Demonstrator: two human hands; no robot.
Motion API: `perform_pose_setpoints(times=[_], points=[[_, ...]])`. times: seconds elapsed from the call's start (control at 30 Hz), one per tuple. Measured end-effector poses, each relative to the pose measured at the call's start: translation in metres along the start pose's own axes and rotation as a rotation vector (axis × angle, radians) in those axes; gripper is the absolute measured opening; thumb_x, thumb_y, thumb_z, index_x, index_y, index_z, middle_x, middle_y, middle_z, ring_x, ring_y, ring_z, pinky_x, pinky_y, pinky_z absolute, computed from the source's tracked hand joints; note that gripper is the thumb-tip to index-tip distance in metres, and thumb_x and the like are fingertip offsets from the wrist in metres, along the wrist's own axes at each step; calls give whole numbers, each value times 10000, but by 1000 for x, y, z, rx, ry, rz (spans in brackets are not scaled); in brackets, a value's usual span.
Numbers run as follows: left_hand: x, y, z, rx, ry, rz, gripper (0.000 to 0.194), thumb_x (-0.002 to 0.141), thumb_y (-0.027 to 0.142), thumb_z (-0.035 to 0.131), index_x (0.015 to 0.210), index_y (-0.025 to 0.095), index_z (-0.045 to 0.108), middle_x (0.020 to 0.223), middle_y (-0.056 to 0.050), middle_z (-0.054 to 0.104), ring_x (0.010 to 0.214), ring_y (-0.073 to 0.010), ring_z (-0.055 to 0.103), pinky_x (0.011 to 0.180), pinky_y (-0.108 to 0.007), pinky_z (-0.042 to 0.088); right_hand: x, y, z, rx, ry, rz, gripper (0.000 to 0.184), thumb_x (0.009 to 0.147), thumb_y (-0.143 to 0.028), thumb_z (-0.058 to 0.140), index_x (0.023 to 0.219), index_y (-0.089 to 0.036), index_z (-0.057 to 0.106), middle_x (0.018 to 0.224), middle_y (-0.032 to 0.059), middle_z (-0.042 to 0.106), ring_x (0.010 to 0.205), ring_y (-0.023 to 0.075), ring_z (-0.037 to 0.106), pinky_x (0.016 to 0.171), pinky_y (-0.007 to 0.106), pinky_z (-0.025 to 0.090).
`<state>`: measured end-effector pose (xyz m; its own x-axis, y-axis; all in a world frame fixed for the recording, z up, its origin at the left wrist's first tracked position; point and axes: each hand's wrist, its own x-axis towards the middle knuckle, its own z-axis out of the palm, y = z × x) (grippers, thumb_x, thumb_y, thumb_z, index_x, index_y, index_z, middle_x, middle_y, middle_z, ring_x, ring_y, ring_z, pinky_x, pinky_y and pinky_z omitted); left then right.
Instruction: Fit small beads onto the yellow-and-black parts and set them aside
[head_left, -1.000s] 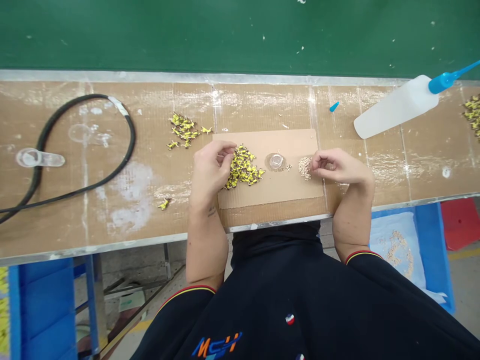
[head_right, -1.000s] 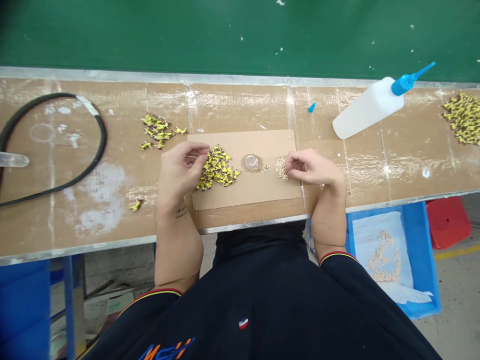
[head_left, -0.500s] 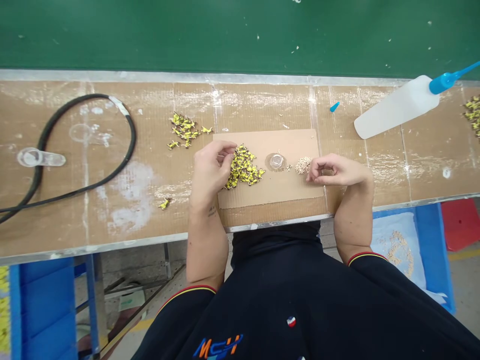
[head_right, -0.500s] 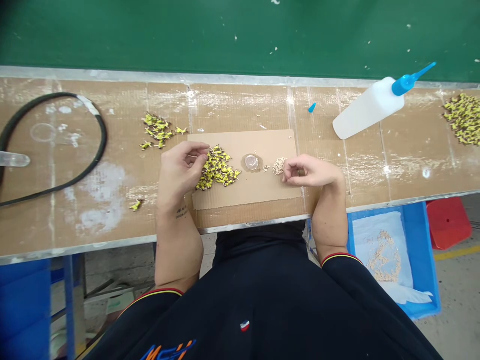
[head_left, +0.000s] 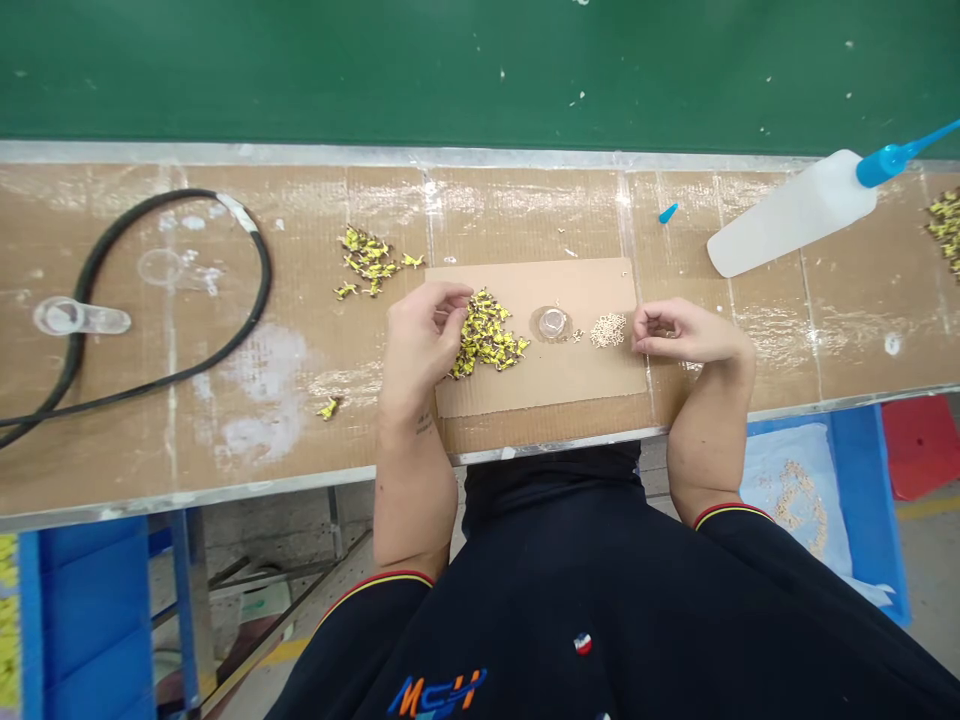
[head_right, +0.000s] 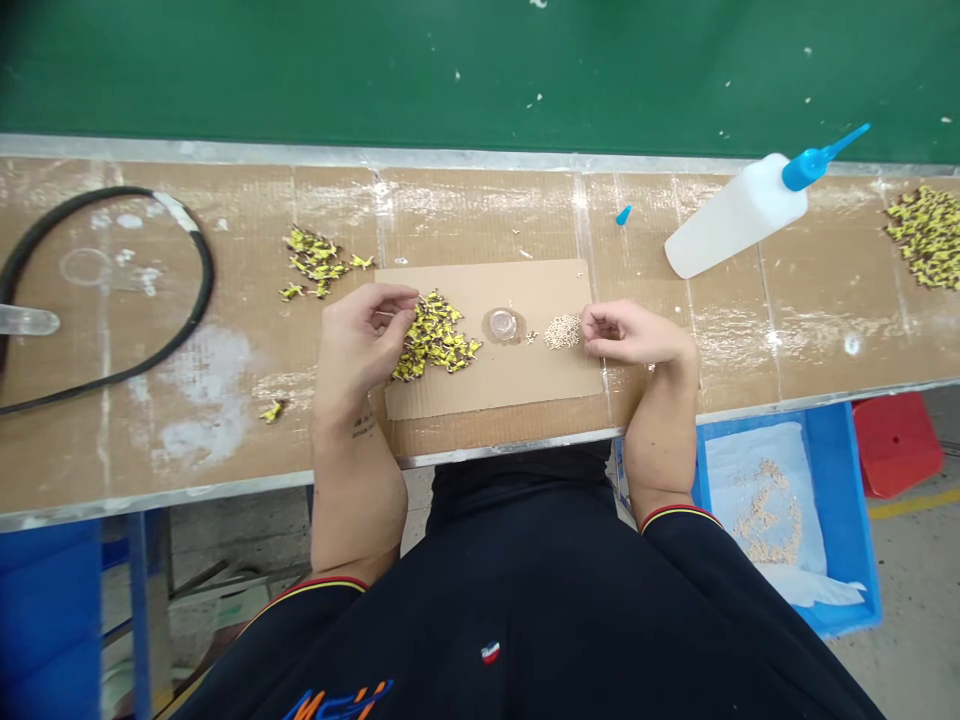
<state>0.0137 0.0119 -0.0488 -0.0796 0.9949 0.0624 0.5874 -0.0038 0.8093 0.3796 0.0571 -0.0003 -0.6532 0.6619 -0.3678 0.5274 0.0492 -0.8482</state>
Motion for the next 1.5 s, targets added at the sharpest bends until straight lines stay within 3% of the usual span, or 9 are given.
perform_pose_setpoints(times=[0.1,0.2,0.33,0.4,0.57,0.73,0.97,1.5], points=[[0,0,0,-1,-2,-1,270,879,142,582,1076,180,763,1001,-60,783,868,-153,723,828,-284,604,6,-3,5,16,-16,9,246,839,-400,736,791,-228,566,874,38,744,805,167,663,700,314,521],[0,-1,0,1,-7,-3,265,882,152,579,1073,189,760,1013,-59,784,884,-155,722,853,-291,609,6,-3,5,8,40,5,245,823,-397,744,782,-232,568,862,36,733,818,180,665,735,333,527],[0,0,0,5,-12,-3,262,886,167,576,1078,193,753,1019,-58,784,889,-160,721,865,-302,613,7,3,5,30,297,-8,237,811,-397,742,795,-234,571,857,32,709,834,194,665,792,368,520],[0,0,-1,9,-15,-4,268,884,171,572,1082,192,752,1018,-56,784,884,-157,719,861,-298,611,10,7,6,38,367,-8,220,794,-371,742,799,-230,573,899,45,723,888,213,682,835,388,524],[0,0,0,10,-16,0,271,883,178,566,1079,190,752,1030,-57,782,885,-154,715,856,-290,608,17,8,11,6,276,-18,189,801,-364,719,813,-232,584,879,38,701,892,222,679,815,385,523],[-1,2,0,11,-21,2,256,894,181,566,1076,191,746,1034,-60,779,902,-161,713,875,-297,613,20,-1,17,-167,427,-180,103,812,-297,677,852,-244,598,880,30,681,834,205,624,819,388,501],[-1,3,-1,24,-22,10,257,903,174,555,1081,184,741,1042,-58,773,891,-153,706,883,-291,611,31,-14,34,-368,221,-229,51,835,-231,609,875,-249,636,903,56,742,920,251,643,817,392,500],[0,5,-1,15,-29,7,276,901,141,564,1100,174,752,1032,-56,774,909,-149,716,878,-270,604,35,-10,37,-370,159,-259,86,834,-159,578,846,-243,593,979,71,770,1008,260,651,899,405,511]])
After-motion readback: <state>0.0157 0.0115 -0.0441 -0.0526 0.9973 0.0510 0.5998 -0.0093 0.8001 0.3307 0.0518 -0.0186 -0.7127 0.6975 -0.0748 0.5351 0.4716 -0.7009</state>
